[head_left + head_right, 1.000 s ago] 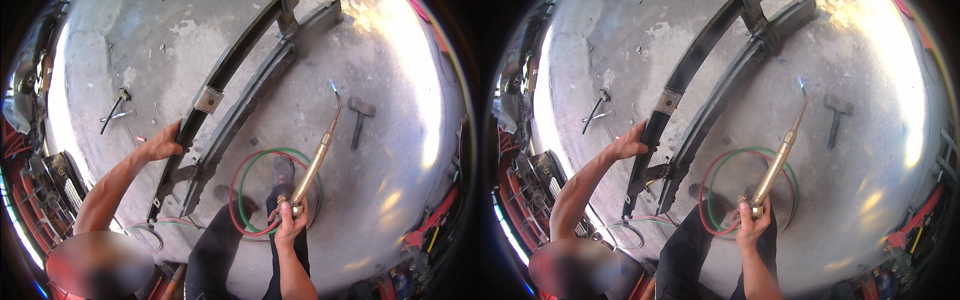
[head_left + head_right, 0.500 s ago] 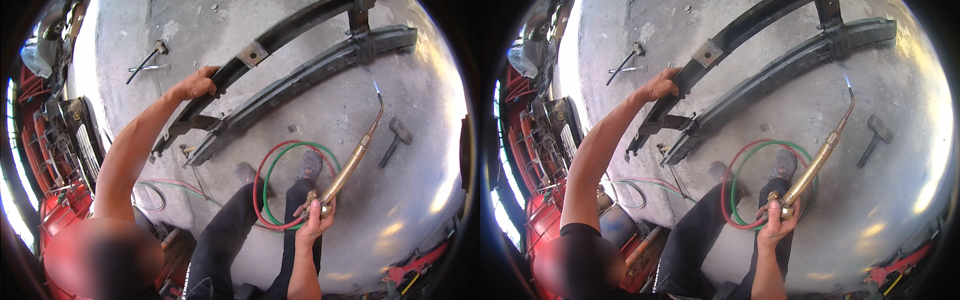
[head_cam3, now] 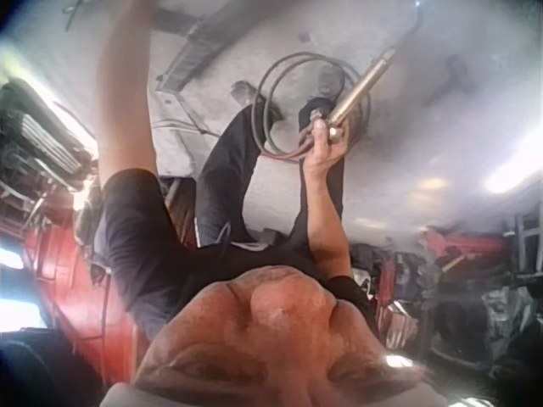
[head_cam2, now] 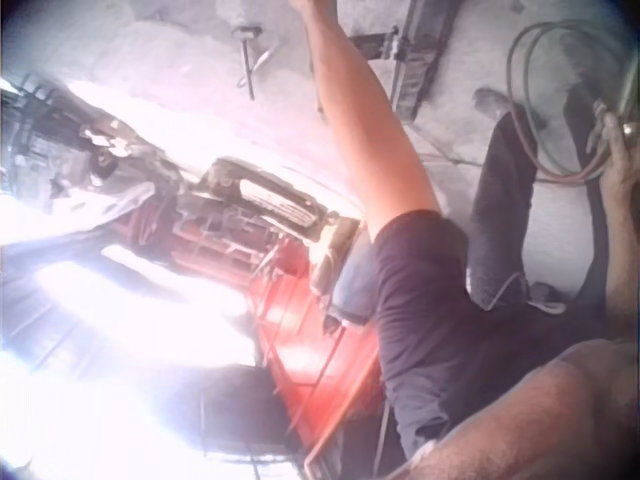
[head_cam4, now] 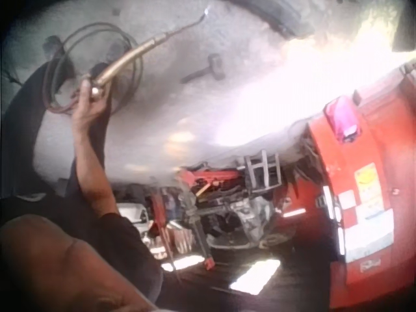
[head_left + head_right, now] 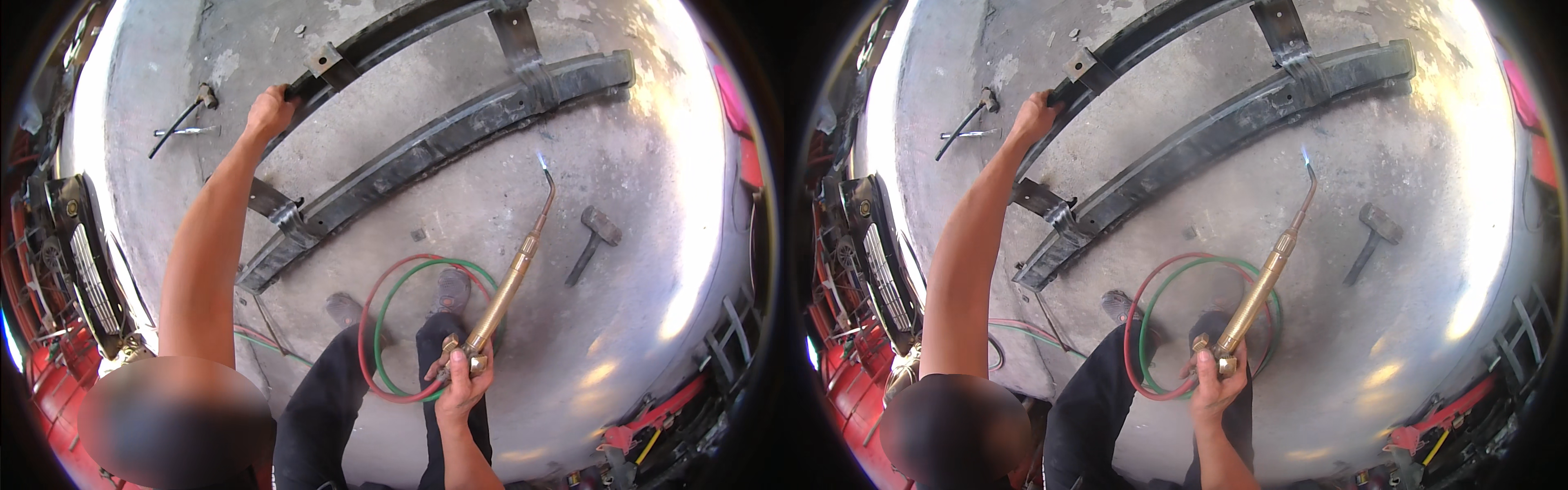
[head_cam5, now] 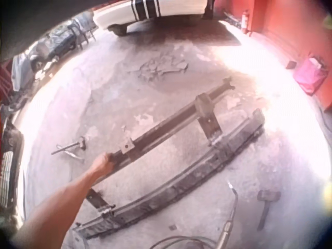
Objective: The person uses a blowtorch and hammer to heat and cut a metal frame on the floor. They repeatedly apply heat to specific points and strike with the hammer to separate sections of the frame.
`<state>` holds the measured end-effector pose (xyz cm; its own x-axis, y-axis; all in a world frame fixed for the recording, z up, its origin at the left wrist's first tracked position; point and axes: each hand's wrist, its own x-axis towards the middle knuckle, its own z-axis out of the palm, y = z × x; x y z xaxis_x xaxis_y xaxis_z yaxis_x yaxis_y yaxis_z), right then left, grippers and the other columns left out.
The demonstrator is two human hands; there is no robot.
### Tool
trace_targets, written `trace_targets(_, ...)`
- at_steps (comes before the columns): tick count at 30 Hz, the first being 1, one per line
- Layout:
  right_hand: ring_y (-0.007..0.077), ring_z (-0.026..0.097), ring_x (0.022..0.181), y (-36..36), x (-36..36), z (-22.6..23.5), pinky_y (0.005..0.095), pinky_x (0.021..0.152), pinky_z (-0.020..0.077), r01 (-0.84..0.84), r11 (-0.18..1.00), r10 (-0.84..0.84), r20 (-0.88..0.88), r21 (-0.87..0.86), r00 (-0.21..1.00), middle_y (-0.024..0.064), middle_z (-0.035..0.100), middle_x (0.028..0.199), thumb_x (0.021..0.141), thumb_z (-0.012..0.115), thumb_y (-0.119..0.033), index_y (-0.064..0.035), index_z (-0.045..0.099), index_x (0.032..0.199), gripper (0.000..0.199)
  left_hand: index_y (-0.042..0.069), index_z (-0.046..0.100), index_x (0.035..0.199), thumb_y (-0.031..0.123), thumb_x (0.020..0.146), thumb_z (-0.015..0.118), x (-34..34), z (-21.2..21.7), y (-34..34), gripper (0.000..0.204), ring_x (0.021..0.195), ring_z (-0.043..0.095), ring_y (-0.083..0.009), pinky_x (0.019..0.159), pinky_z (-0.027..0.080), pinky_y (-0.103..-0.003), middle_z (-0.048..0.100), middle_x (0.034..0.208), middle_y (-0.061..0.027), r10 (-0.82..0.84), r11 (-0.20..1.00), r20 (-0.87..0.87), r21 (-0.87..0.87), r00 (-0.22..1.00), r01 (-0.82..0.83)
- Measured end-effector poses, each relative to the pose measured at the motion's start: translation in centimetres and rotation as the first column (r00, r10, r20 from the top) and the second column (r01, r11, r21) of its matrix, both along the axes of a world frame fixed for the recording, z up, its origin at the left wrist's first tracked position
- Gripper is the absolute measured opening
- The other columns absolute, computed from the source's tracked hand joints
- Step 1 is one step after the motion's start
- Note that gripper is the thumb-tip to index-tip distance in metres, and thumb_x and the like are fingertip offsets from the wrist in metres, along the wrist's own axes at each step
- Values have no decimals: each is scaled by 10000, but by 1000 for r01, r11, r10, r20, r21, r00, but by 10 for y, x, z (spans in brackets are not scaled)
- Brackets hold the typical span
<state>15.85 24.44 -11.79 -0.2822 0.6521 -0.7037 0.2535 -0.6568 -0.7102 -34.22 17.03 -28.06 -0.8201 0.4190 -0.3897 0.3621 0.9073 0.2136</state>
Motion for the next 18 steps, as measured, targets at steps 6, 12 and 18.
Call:
trace_targets(6,166,610,605,5,0,5,302,532,529,17,995,-15,14,-100,1000,125,655,906,886,670,-143,75,404,1427,641,42,632,1313,156,893,590,-30,-39,3,437,1137,666,-394,985,497,-453,705,1161,-255,41,998,-35,56,999,-39)
trace_targets(12,160,589,607,17,-8,17,304,484,535,-6,987,13,45,-158,999,131,640,901,872,630,-186,58,374,1443,671,13,599,1350,85,836,544,-51,-77,8,521,1160,659,-394,1026,483,-446,689,1192,-278,32,995,-13,97,999,-30)
trace_targets(18,195,630,560,26,-9,19,294,519,516,60,976,-51,49,-208,998,141,670,905,845,623,-133,69,343,1443,690,-4,530,1425,59,811,550,-62,-100,7,617,1242,612,-399,1066,461,-417,637,1310,-285,74,994,-19,79,997,-73)
